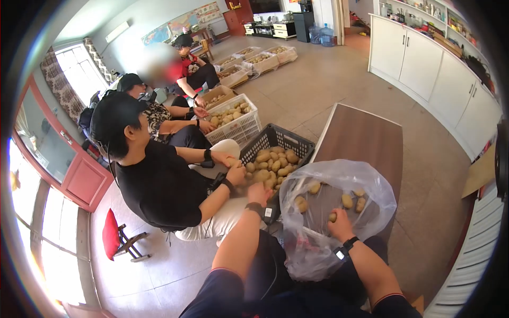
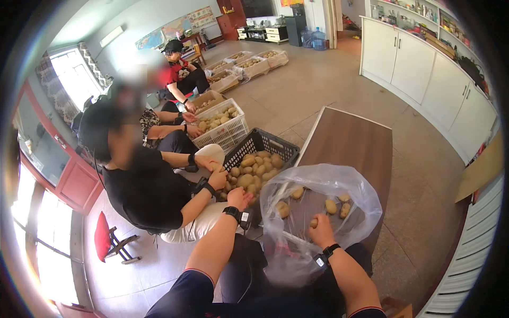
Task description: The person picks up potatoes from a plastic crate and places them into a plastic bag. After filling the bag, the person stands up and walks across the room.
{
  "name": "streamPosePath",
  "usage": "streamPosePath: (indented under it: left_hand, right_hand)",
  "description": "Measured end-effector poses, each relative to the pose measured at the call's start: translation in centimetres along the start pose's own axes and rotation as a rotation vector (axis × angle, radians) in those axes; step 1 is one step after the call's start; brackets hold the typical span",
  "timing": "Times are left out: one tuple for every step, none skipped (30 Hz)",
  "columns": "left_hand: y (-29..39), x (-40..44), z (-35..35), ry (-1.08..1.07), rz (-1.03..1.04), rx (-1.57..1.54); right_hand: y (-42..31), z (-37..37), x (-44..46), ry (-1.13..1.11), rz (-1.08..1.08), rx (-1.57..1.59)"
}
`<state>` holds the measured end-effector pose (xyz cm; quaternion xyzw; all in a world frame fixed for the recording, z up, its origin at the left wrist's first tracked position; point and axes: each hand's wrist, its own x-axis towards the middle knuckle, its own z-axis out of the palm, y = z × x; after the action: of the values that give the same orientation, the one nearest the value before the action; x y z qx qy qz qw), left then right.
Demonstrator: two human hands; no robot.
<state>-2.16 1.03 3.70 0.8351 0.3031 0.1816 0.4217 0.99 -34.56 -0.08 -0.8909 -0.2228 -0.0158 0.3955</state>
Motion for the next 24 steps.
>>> streamPosePath:
  left_hand:
    - [1.3,-0.3,0.4,0.009,-0.29,-0.536]
    - [2.6,-0.5,0.4,0.015,-0.578,-1.071]
    - [3.4,-1.0,0.4,-0.097,-0.483,-0.953]
    - [3.8,-1.0,0.4,-0.095,-0.476,-0.953]
    - [4.5,-1.1,0.2,-0.197,-0.469,-0.936]
    - [4.8,-1.2,0.5,-0.3,-0.464,-0.915]
    - [6.4,-2.4,0.8,-0.364,-0.454,-0.873]
    - [8.0,-3.7,1.2,-0.43,-0.446,-0.829]
    - [8.1,-4.0,1.7,-0.525,-0.423,-0.802]
    - [8.3,-4.2,2.3,-0.527,-0.42,-0.801]
    - [8.4,-4.5,2.8,-0.64,-0.392,-0.741]
    - [8.9,-4.8,2.9,-0.751,-0.364,-0.678]
    - [10.0,-5.4,2.5,-0.813,-0.369,-0.675]
    - [10.1,-5.3,2.9,-0.812,-0.365,-0.675]
    - [10.0,-5.5,3.4,-0.881,-0.368,-0.629]
    - [9.9,-5.5,3.9,-0.947,-0.364,-0.583]
    - [9.7,-5.5,4.2,-0.945,-0.359,-0.582]
    - [9.9,-6.0,4.2,-1.0,-0.391,-0.649]
    - [10.1,-6.1,4.2,-1.055,-0.421,-0.716]
    - [10.2,-6.1,4.0,-1.055,-0.42,-0.716]
    - [10.1,-5.9,3.9,-1.068,-0.424,-0.682]
    - [10.0,-5.7,3.9,-1.08,-0.428,-0.647]
    - [9.9,-5.5,3.7,-1.08,-0.428,-0.646]
    - [9.5,-5.2,3.7,-1.069,-0.433,-0.644]
  right_hand:
    - [-0.2,-0.1,0.2,0.009,-0.002,-0.002]
    - [-0.4,-0.1,0.5,-0.02,0.104,0.089]
    - [-1.2,-0.3,0.6,-0.055,0.212,0.182]
    - [-2.0,-0.7,0.8,-0.052,0.206,0.186]
    - [-2.8,-1.2,1.3,-0.136,0.376,0.41]
    - [-3.8,-1.8,1.7,-0.222,0.546,0.633]
    - [-4.5,-2.0,2.1,-0.218,0.54,0.636]
    - [-5.1,-2.1,2.3,-0.268,0.584,0.799]
    - [-5.6,-2.1,2.5,-0.319,0.627,0.962]
    - [-5.9,-1.9,2.9,-0.316,0.625,0.963]
    - [-6.1,-1.7,3.3,-0.362,0.607,1.058]
    - [-6.5,-1.4,3.6,-0.409,0.587,1.154]
    - [-7.7,-1.7,4.1,-0.408,0.581,1.155]
    - [-8.9,-2.0,4.4,-0.402,0.568,1.187]
    - [-9.6,-2.1,4.3,-0.397,0.562,1.219]
    - [-9.8,-1.8,4.5,-0.396,0.559,1.22]
    - [-9.9,-1.5,4.9,-0.389,0.521,1.112]
    - [-9.9,-1.2,5.0,-0.383,0.488,1.004]
    - [-9.9,-0.9,5.1,-0.383,0.486,1.005]
    - [-9.9,-0.8,5.1,-0.356,0.405,0.861]
    - [-9.7,-0.5,5.0,-0.328,0.323,0.717]
    - [-9.2,-0.2,5.2,-0.328,0.323,0.718]
    - [-8.6,0.0,5.3,-0.321,0.251,0.642]
    - [-7.9,0.3,5.6,-0.314,0.179,0.566]
